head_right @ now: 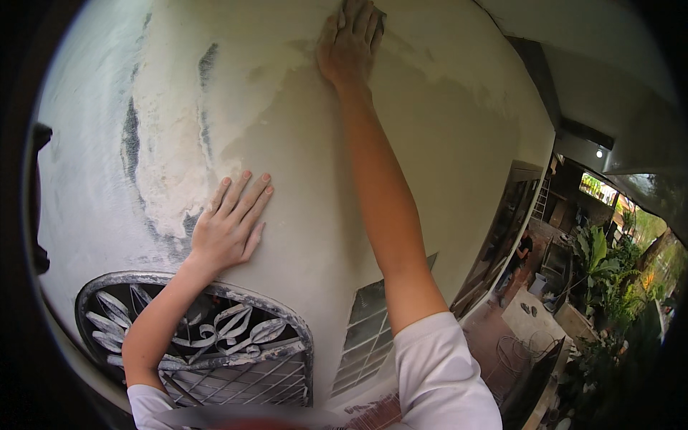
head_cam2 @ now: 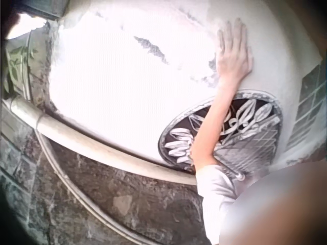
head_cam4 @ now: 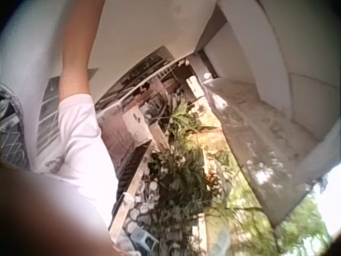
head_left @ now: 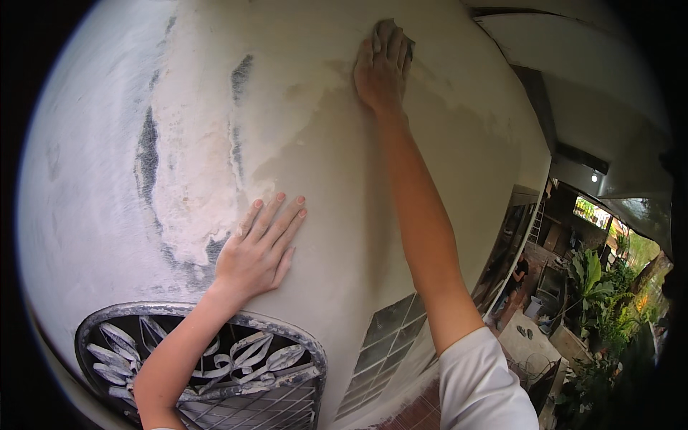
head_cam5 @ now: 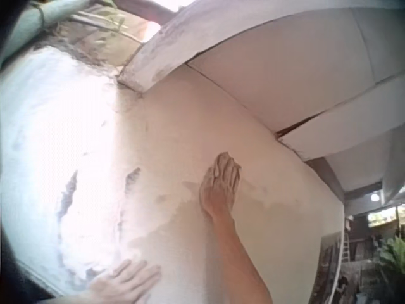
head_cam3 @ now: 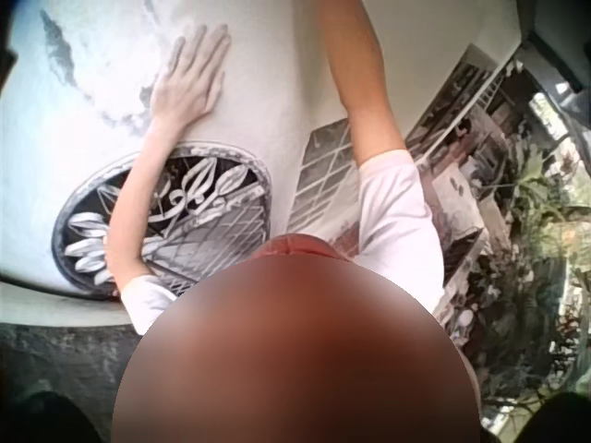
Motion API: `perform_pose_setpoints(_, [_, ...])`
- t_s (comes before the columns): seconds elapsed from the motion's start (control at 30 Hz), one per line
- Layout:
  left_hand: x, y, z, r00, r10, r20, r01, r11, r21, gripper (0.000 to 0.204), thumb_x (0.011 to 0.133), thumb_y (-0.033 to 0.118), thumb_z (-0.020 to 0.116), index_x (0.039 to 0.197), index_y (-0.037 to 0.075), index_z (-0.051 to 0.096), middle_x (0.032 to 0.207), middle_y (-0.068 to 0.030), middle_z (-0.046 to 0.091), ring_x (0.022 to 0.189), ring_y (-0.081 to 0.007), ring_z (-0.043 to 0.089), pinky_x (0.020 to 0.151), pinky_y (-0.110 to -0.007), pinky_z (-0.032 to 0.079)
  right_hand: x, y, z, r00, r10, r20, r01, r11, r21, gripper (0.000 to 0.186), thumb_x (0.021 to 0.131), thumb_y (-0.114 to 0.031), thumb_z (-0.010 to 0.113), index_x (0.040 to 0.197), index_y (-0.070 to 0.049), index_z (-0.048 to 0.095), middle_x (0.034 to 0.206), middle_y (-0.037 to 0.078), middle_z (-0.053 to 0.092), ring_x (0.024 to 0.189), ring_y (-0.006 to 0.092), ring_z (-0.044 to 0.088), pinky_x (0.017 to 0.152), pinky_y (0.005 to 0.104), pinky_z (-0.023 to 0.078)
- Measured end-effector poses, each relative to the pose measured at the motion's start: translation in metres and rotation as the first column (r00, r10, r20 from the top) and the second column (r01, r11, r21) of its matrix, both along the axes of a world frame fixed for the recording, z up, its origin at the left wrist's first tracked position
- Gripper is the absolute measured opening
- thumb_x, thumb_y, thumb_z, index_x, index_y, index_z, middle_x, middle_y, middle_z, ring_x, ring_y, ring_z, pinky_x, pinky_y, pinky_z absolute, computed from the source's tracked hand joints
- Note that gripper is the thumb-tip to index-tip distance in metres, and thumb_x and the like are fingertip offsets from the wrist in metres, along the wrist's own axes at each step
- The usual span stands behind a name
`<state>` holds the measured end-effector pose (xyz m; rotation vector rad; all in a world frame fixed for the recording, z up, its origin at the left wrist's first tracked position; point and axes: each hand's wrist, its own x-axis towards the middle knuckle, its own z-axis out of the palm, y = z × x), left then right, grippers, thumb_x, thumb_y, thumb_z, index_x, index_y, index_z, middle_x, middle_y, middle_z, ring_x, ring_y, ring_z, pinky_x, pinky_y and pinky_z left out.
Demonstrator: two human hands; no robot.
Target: The person smooths a freshly plastered wall section above a decorative metal grille using a hand-held trowel. They repeatedly rub and level the wet plaster surface, occasionally switching the tool between hands and adjusting their position to reach different areas.
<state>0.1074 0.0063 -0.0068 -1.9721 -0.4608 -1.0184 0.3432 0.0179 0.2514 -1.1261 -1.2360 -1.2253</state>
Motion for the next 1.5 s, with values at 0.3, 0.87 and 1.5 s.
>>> perform_pose_setpoints(0.3, [0.009, -0.001, 0.011, 0.996, 0.025, 0.089, -0.025, 1.000, 0.004, 0.060, 0.095, 0.029, 0.051, 0.152, 0.011, 0.044, 0.161, -0.0024, 0.037, 0.150, -0.0251, 0.030, 0.125, -0.045, 0.020, -0.039, -0.015, -0.149, 0.984, 0.110, 0.142, -0.100, 0.992, -0.077, 0.056, 0.105, -0.031, 0.037, 0.156, -0.009, 0.036, 0.164, 0.020, 0.023, 0.151, 0.0387, 0.021, 0.123, 0.0507, 0.017])
perform_pose_setpoints(0.87, [0.156, 0.040, 0.261, 0.956, -0.075, 0.284, -0.047, 0.915, 0.400, 0.057, 0.099, 0.026, 0.047, 0.152, 0.006, 0.041, 0.160, -0.0129, 0.037, 0.148, -0.0369, 0.031, 0.123, -0.047, 0.022, -0.090, -0.107, -0.375, 0.772, 0.595, -0.225, -0.635, 0.743, -0.212, 0.054, 0.101, -0.020, 0.042, 0.151, 0.001, 0.041, 0.157, 0.018, 0.040, 0.149, 0.0395, 0.029, 0.123, 0.0515, 0.017])
perform_pose_setpoints(1.5, [0.066, 0.064, 0.334, 0.984, -0.044, 0.172, -0.056, 0.842, 0.536, 0.050, 0.103, 0.034, 0.039, 0.149, 0.015, 0.048, 0.154, -0.0033, 0.048, 0.144, -0.0274, 0.041, 0.122, -0.044, 0.029, -0.054, -0.032, -0.182, 0.927, 0.309, 0.212, -0.286, 0.949, -0.131, 0.060, 0.101, -0.030, 0.048, 0.156, -0.008, 0.033, 0.164, 0.017, 0.027, 0.150, 0.0350, 0.027, 0.123, 0.0515, 0.018])
